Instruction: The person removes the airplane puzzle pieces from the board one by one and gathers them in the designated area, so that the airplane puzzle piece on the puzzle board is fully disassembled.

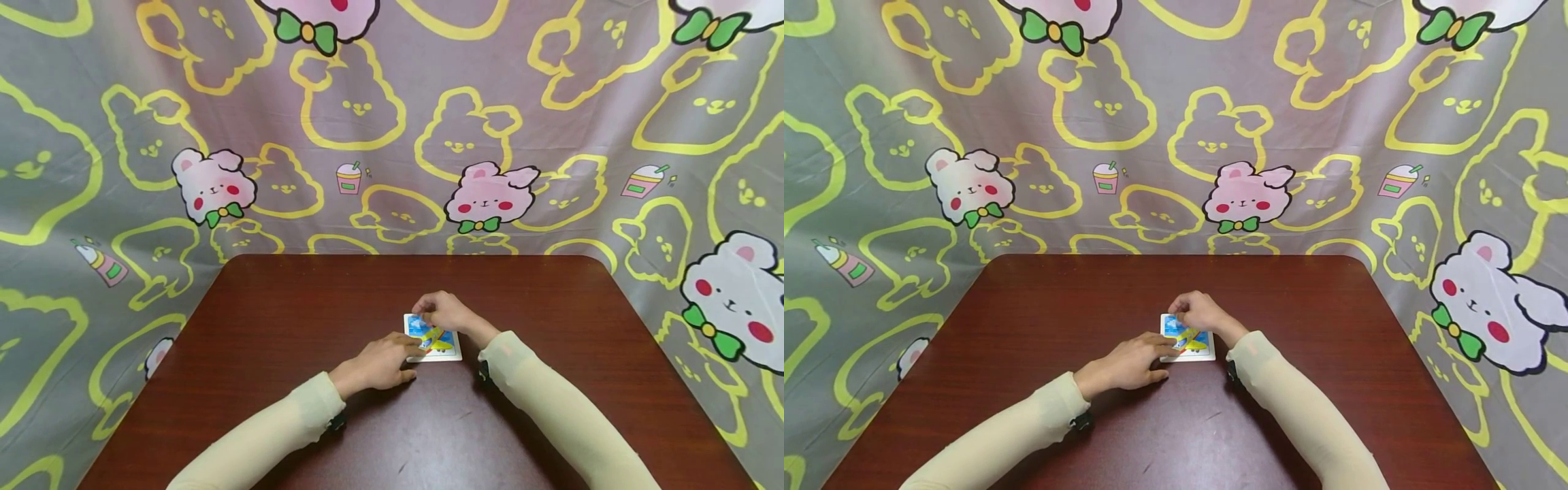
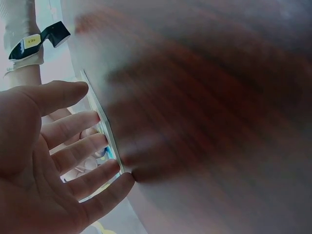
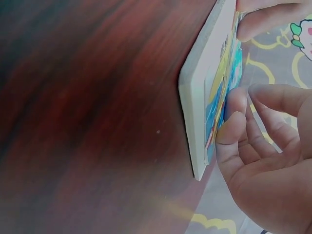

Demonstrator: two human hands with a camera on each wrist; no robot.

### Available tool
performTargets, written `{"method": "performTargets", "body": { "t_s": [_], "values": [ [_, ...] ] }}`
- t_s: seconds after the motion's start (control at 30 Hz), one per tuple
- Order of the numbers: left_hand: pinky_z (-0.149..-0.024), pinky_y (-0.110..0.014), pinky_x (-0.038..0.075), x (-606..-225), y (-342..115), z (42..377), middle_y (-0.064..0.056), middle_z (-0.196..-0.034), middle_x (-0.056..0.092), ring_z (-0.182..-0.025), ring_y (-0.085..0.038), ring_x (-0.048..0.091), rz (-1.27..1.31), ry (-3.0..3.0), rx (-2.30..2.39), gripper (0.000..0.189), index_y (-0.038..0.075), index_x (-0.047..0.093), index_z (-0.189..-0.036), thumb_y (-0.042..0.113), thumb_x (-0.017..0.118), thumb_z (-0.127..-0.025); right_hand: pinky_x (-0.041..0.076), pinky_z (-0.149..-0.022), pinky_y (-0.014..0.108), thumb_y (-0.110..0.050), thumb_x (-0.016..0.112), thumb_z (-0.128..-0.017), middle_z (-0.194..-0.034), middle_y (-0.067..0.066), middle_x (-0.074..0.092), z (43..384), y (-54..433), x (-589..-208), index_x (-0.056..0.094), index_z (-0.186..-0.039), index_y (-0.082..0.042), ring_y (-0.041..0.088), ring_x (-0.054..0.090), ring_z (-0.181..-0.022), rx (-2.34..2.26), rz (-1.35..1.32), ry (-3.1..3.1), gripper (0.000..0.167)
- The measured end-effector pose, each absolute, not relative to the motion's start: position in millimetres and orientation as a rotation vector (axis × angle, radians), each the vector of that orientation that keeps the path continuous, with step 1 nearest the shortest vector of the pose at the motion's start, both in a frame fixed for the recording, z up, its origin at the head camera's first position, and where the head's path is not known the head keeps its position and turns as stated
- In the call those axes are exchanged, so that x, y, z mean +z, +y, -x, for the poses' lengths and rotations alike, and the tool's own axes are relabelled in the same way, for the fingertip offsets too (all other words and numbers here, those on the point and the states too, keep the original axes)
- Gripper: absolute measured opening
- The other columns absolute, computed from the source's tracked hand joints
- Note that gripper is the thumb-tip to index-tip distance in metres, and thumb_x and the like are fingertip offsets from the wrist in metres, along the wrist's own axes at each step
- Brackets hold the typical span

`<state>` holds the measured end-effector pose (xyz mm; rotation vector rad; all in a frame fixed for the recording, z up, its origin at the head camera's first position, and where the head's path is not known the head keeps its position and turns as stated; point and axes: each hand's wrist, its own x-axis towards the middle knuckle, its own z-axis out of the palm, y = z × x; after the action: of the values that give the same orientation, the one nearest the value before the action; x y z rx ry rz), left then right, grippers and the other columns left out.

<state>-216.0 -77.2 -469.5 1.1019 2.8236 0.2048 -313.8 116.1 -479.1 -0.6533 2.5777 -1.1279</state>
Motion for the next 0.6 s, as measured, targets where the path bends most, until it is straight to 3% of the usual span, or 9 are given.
{"method": "performTargets", "body": {
  "t_s": [0.4, 0.6],
  "values": [
    [-0.103, -0.042, 0.051, -468.7, -77.2, 216.3, -0.001, -0.145, 0.058, -0.135, -0.024, 0.052, -1.106, 2.827, 0.207, 0.043, 0.020, 0.066, -0.133, 0.032, 0.070, -0.092, 0.054, -0.070, 0.028, -0.002, 0.063, -0.091, -0.095, 0.005, 0.075, 314.4, 115.8, -476.8, 0.075, -0.102, -0.008, 0.012, 0.067, -0.082, -1.091, 0.670, 2.626, 0.018],
    [-0.102, -0.043, 0.052, -468.6, -77.7, 216.2, -0.001, -0.145, 0.058, -0.135, -0.024, 0.052, -1.107, 2.821, 0.226, 0.043, 0.020, 0.066, -0.133, 0.031, 0.070, -0.092, 0.053, -0.065, 0.026, -0.002, 0.063, -0.090, -0.096, 0.006, 0.077, 315.9, 115.3, -478.1, 0.077, -0.103, -0.007, 0.011, 0.067, -0.078, -1.095, 0.664, 2.634, 0.019]
  ]
}}
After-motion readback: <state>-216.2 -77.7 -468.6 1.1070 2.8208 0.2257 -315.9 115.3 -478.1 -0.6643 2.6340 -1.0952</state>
